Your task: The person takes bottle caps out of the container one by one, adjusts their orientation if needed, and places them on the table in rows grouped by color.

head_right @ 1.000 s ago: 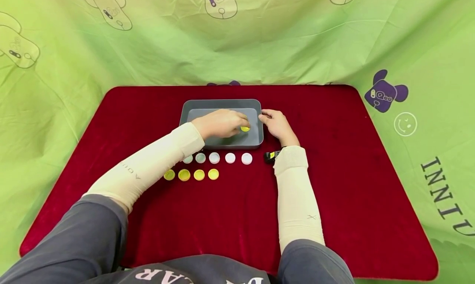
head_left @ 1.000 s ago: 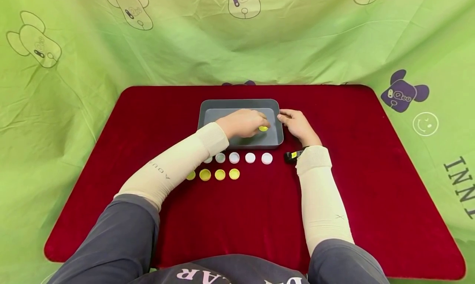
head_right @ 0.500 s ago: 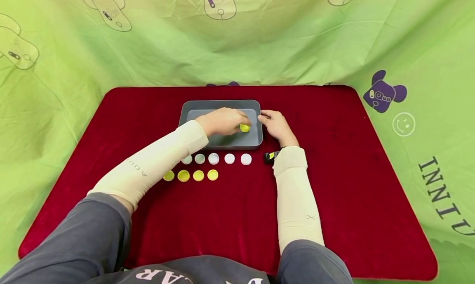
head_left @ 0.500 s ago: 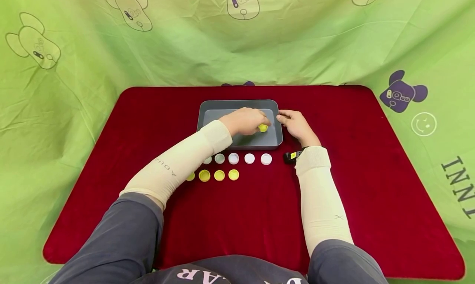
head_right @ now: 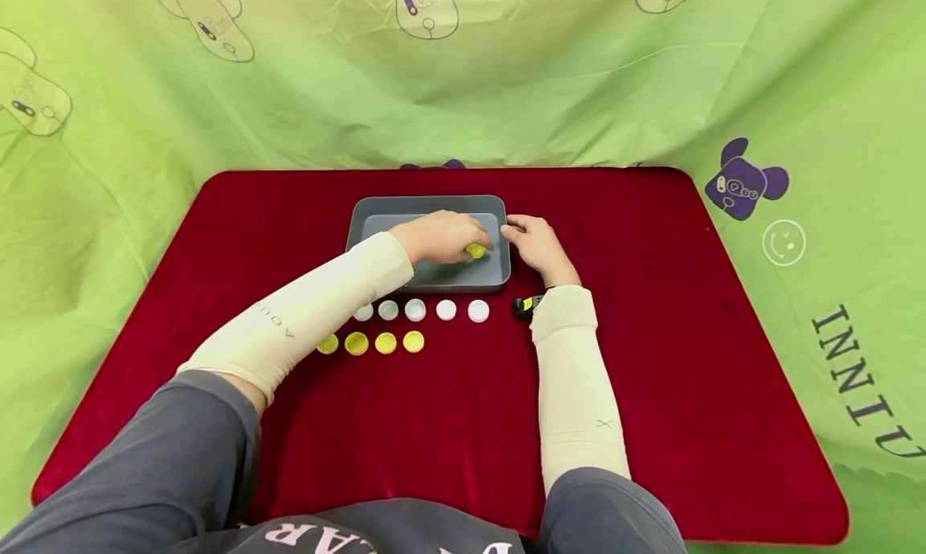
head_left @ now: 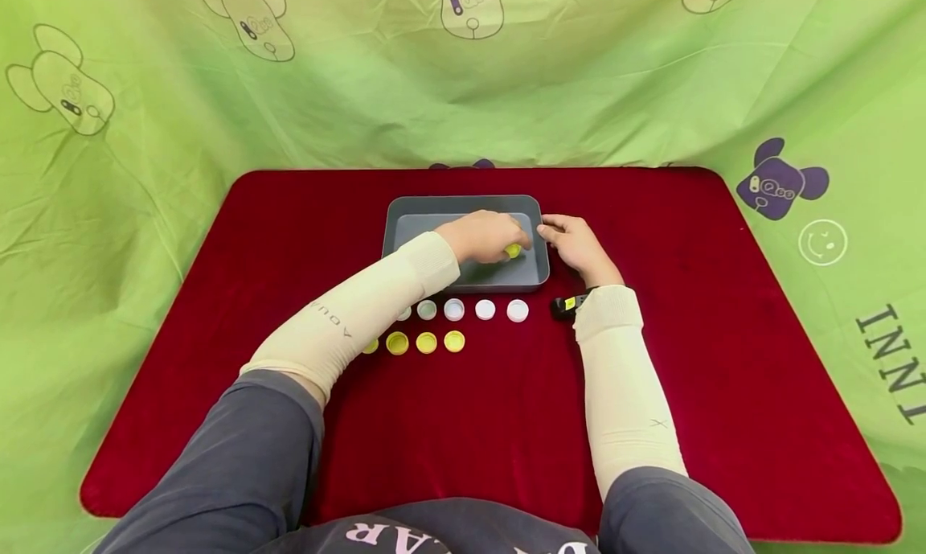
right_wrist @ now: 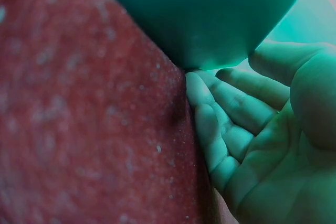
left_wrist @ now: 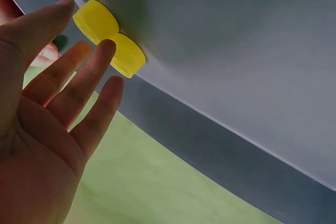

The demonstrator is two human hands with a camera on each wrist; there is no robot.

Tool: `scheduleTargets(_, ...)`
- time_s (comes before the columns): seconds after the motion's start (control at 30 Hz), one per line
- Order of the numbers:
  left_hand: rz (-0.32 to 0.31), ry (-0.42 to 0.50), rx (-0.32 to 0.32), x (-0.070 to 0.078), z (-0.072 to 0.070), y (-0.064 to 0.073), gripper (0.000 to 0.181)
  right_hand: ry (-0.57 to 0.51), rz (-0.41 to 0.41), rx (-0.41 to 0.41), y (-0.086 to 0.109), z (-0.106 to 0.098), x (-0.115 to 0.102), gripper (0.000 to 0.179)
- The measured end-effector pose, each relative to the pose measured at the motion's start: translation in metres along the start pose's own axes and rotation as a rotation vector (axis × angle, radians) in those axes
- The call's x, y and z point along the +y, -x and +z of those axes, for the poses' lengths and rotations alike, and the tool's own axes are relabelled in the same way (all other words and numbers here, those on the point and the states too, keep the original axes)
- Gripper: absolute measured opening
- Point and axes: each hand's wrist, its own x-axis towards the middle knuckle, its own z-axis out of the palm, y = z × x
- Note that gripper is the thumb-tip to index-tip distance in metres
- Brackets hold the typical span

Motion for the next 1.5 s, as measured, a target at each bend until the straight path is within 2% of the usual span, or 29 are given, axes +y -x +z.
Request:
scheduleTargets(0.23, -0.021, -0.005, -0.038, -0.001, 0.003, -0.004, 0.033, 0.02, 0.005, 0.001, 0.0, 0.001, 0.0, 0.043)
scheduleTargets(0.37, -0.035, 0.001, -0.039, -0.003, 0.004, -0.004, 0.029, 0.011, 0.012, 0.006, 0.0, 0.001, 0.0, 0.042)
scheduleTargets(1.0, -0.033, 0.008, -0.046, 0.001, 0.001, 0.001, 0.033, 0.013, 0.025, -0.004, 0.001, -0.001, 0.0, 0.044)
scheduleTargets(1.27, -0.025, -0.021, -0.052, 0.004, -0.004, 0.008, 0.032, 0.009, 0.039, -0.01, 0.002, -0.001, -0.002, 0.045)
scheduleTargets(1.5, -0.022, -0.039, -0.039, 0.01, -0.012, 0.019, 0.034, 0.005, 0.045, -0.015, 0.002, -0.001, -0.002, 0.046)
